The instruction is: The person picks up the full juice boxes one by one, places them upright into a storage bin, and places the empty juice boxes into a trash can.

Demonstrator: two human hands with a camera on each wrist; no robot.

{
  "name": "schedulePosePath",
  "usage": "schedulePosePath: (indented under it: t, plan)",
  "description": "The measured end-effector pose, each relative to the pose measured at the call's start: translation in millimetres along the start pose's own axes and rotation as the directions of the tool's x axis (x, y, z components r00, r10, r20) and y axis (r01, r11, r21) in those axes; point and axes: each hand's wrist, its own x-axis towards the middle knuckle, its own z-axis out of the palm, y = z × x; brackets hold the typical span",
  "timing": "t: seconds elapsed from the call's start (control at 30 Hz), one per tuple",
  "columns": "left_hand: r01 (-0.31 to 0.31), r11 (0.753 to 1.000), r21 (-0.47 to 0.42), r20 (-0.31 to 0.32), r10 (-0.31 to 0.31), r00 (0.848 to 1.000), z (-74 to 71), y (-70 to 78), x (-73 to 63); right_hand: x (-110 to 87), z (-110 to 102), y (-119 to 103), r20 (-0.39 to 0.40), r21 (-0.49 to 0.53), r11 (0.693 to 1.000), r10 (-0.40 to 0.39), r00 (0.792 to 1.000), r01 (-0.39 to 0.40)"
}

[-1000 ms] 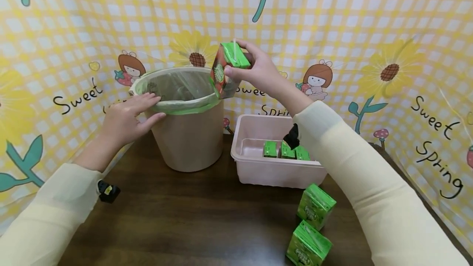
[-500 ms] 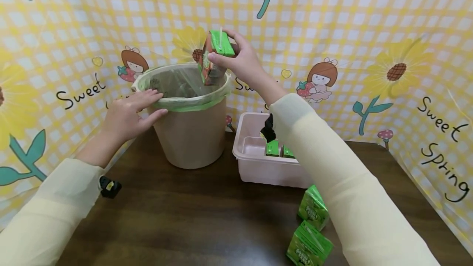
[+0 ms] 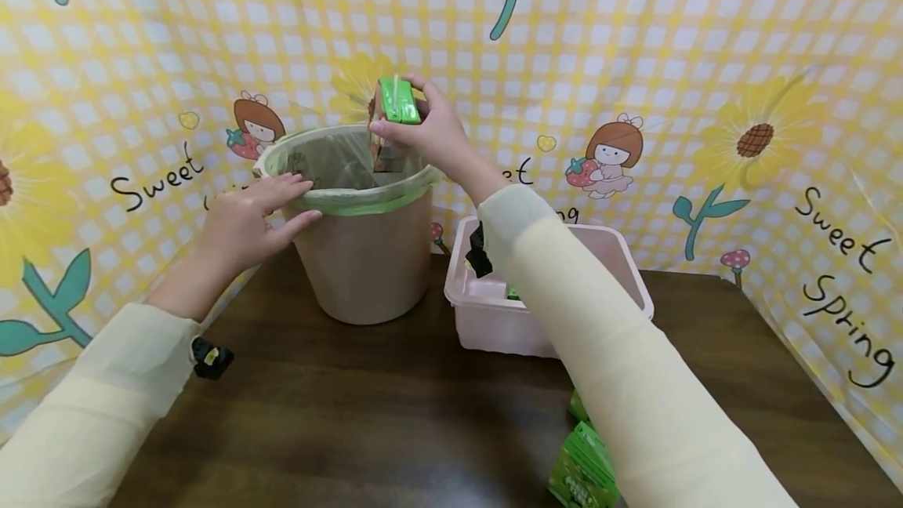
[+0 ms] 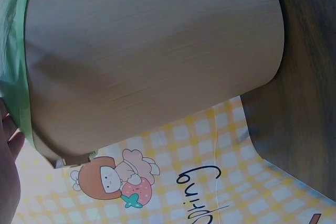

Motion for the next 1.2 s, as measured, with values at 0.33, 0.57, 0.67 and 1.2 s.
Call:
schedulePosePath:
  t: [0.33, 0.57, 0.67, 1.2]
  plan:
    - [0.013, 1.0, -0.014, 0.001, -0.013, 1.0, 0.0, 1.3, -0.7, 4.0, 8.0, 8.8, -0.018, -0.167, 0.985, 0.045, 0.999, -0.048]
    - [0.019, 1.0, -0.008, 0.007, -0.019, 1.0, -1.3, 2.5, -1.1, 3.9, 15.0, 10.3, 0.002, -0.277, 0.957, 0.093, 0.996, -0.089]
    - [0.02, 1.0, -0.007, 0.01, -0.02, 1.0, -1.6, 2.3, -1.6, 2.6, 18.0, 8.9, 0.031, -0.331, 0.937, 0.131, 0.991, -0.114]
    - [0.019, 1.0, -0.025, 0.02, -0.019, 1.0, -5.7, 4.9, -0.3, 6.5, 33.5, 8.8, 0.084, -0.533, 0.827, 0.264, 0.961, -0.181]
